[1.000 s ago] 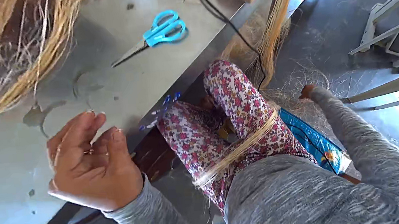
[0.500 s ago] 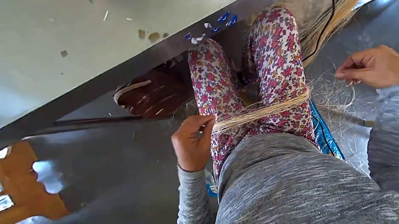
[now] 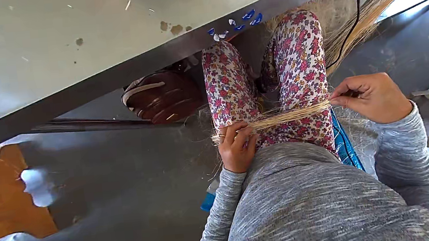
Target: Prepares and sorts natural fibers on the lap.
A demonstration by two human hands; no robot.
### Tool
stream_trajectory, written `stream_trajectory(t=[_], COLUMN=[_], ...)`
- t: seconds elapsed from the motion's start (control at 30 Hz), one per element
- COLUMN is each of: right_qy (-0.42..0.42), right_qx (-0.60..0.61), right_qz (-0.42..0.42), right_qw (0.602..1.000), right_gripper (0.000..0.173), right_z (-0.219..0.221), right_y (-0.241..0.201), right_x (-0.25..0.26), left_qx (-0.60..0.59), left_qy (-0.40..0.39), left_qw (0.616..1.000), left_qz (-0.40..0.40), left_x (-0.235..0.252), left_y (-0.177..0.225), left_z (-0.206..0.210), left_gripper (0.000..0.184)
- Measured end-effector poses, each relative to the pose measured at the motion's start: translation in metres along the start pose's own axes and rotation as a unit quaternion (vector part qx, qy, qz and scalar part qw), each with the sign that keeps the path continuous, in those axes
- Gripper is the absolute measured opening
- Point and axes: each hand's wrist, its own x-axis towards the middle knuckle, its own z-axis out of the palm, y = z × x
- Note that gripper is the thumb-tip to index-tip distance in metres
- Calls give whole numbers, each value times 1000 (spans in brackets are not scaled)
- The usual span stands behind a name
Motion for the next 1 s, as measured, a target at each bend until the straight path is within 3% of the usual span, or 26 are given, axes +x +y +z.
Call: stream_trajectory(t=[0.3,0.53,0.67,1.0], right_qy=[10,-24,-33,-20], right_qx=[-13,33,-5,49], right_qz=[-5,-95,-99,-155], right_qw=[1000,995,995,986], right_gripper=[8,12,17,8], right_z=[31,59,75,59], right_y=[-2,-9,-7,-20], right_x=[-3,2,8,1], left_qx=[2,10,3,-26], left_qy=[-4,-23,-26,-16], left_qw=[1000,1000,999,999], left_qz=[-3,-13,-18,-30], left_x=[-6,-7,-8,-9], left_y=[-8,-8,-8,-11], left_z=[10,12,11,13], left_gripper=[8,8,8,6])
